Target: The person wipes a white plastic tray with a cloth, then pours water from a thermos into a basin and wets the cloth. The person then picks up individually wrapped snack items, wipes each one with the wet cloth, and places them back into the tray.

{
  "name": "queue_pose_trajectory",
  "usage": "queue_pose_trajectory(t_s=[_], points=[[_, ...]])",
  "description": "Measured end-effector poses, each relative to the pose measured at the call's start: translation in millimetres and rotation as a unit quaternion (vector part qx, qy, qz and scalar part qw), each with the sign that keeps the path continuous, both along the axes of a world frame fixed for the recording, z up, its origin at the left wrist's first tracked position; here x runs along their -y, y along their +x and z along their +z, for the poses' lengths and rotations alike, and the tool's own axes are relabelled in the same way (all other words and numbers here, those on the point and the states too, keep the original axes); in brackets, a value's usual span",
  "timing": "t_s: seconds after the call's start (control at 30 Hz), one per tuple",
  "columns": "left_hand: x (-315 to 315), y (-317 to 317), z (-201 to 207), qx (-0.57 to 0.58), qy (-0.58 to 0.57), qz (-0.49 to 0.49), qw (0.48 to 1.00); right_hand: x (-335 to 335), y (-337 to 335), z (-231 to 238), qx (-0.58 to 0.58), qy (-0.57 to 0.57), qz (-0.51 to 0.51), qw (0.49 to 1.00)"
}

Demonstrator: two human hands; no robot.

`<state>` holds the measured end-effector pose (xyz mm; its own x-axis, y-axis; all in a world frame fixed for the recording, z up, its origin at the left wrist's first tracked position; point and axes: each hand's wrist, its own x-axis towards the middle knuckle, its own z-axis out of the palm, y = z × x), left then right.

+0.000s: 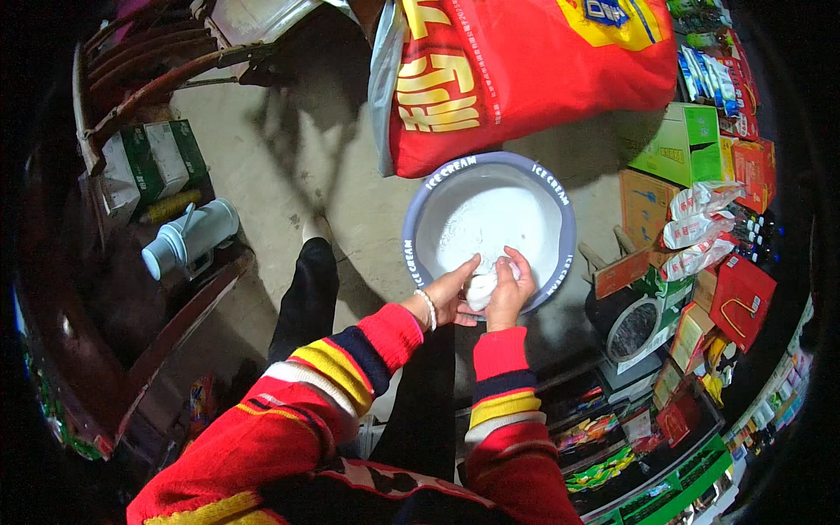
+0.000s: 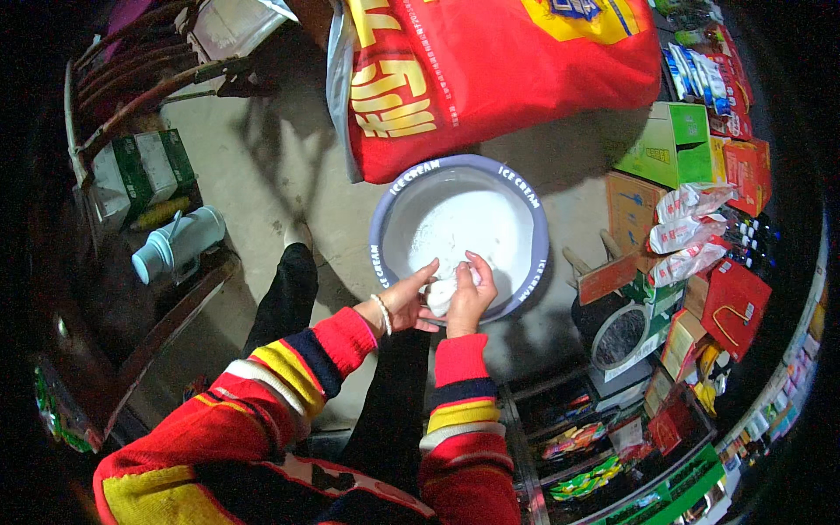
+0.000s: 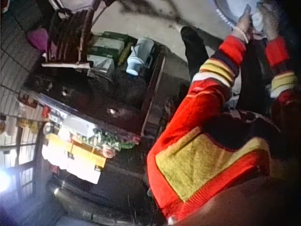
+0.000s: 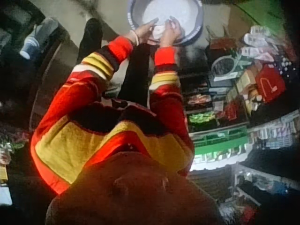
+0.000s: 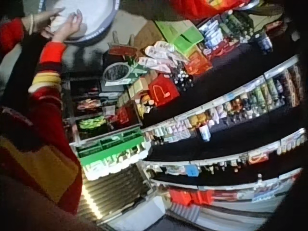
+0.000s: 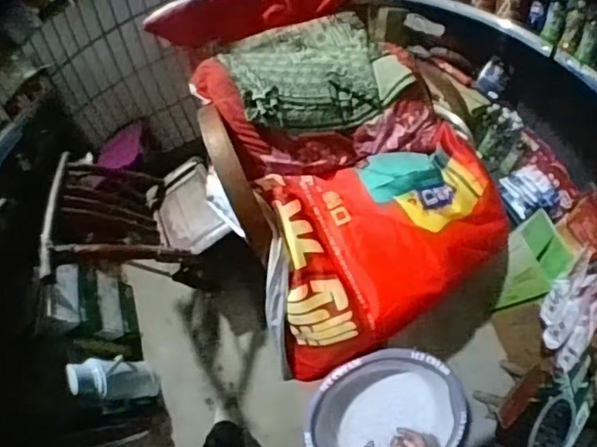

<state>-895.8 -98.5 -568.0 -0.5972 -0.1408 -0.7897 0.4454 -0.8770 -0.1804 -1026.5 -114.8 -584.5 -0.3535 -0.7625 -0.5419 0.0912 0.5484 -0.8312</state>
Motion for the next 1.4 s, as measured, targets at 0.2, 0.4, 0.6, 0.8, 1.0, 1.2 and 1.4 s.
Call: queue_pose_trajectory(t_s=[0.2, 0.4, 0.6, 0.8, 1.0, 1.2, 1.4], points=[[-19, -18, -59, -0.116, 0.027, 0.150, 0.981, -8, 21, 27, 0.124, 0.029, -0.029, 0.991], [-16, -16, -19, -0.180, -0.081, 0.124, 0.972, -9, 9, 2, -0.008, 0.016, 0.072, 0.997], [-15, 1, -14, -0.142, -0.111, -0.075, 0.981, -10, -8, -10, -0.202, 0.037, 0.321, 0.924], [-18, 5, -6, -0.183, -0.107, -0.064, 0.975, 4, -34, 11, 0.287, 0.080, 0.221, 0.929], [-26, -8, -14, -0.287, -0.071, 0.041, 0.954, 15, -28, 28, 0.422, 0.026, 0.223, 0.879], [-14, -8, -19, -0.212, -0.089, -0.045, 0.972, 18, -22, 24, 0.242, 0.124, 0.160, 0.949], [-7, -24, -34, 0.024, -0.212, -0.238, 0.948, 14, -8, -3, 0.091, 0.126, 0.129, 0.979]])
